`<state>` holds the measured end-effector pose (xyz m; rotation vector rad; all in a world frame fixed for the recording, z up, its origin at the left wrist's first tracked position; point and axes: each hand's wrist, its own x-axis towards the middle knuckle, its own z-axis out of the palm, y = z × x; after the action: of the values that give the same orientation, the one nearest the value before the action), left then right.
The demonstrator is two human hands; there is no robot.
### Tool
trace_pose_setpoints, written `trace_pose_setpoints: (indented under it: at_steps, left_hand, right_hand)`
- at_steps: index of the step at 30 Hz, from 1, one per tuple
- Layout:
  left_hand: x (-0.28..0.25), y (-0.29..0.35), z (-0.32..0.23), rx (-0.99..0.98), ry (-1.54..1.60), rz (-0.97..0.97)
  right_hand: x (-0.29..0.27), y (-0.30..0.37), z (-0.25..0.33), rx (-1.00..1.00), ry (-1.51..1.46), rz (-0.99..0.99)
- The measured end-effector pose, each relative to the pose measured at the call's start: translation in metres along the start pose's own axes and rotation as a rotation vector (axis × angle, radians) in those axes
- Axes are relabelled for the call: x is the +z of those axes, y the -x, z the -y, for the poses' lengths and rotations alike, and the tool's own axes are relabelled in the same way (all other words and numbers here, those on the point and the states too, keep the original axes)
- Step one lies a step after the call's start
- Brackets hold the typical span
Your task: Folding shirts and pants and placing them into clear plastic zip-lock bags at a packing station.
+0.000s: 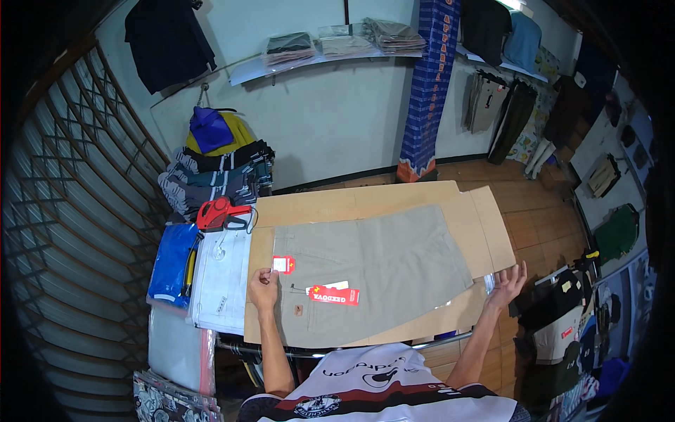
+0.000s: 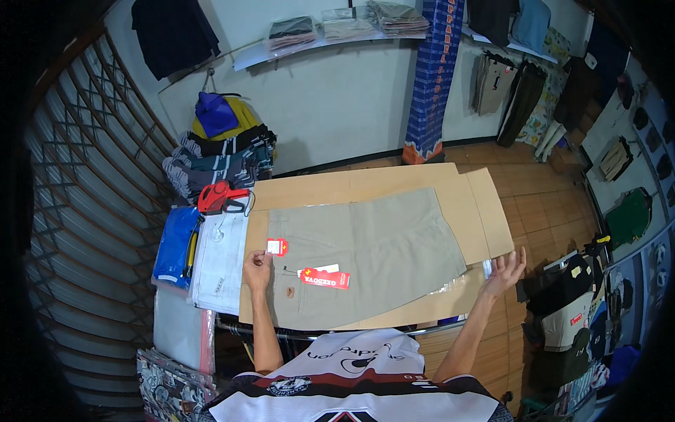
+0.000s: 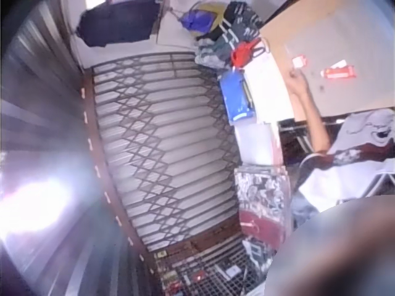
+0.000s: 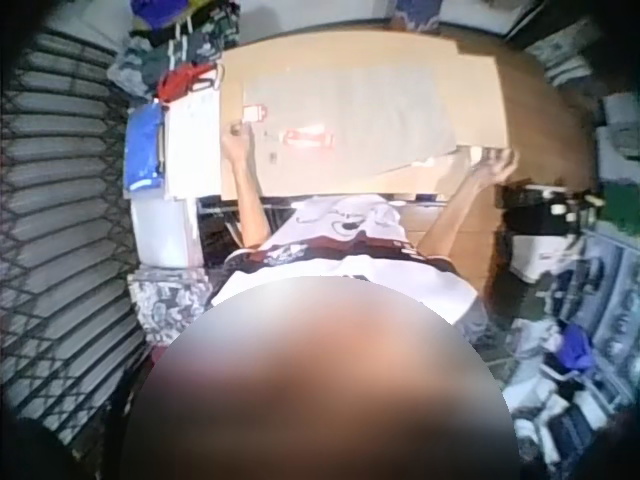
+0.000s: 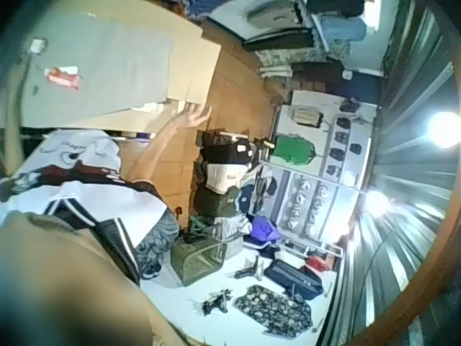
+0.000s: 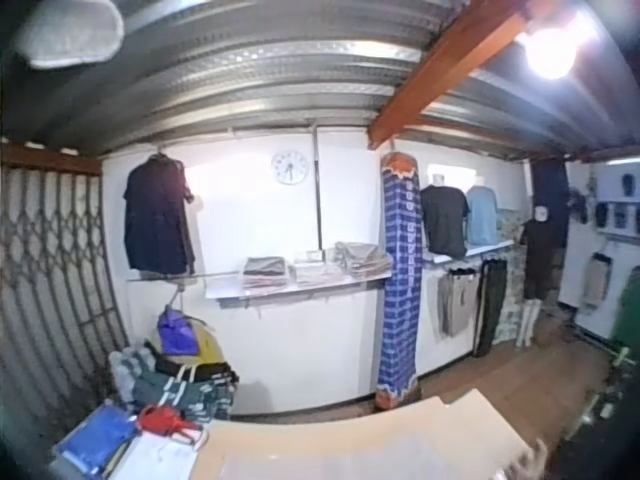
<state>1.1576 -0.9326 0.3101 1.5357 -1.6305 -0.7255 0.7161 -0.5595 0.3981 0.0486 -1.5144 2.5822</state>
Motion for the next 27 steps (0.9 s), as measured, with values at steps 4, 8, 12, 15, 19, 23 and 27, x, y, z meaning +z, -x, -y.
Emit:
trace_pose_setpoints:
  at_steps: [4,8,12,15,19,23,27]
  left_hand:
    - [-0.001,0.003,-0.006,-0.006,0.039,0.024]
    - [-0.002,0.007,0.007,0.034,0.138,0.067]
    - [-0.008,0.012,0.011,0.079,0.262,0.098]
    - [-0.015,0.011,0.010,0.046,0.291,0.226]
    - [-0.025,0.002,0.028,0.040,0.305,0.261]
    - [-0.036,-0.003,0.071,-0.042,0.434,0.263]
    - [-0.042,-0.002,0.063,-0.179,0.408,0.276]
  right_hand:
    - [0.010,0.026,0.000,0.299,-0.458,0.092]
    - [0.040,0.079,-0.016,0.396,-0.365,0.200]
    - [0.057,0.132,-0.038,0.518,-0.254,0.423]
    - [0.053,0.163,-0.068,0.542,-0.127,0.650]
    - [0.090,0.202,-0.046,0.393,-0.037,1.072]
    - [0.108,0.240,-0.045,0.130,0.317,1.387]
    - [0.108,0.259,-0.065,-0.213,0.562,1.497]
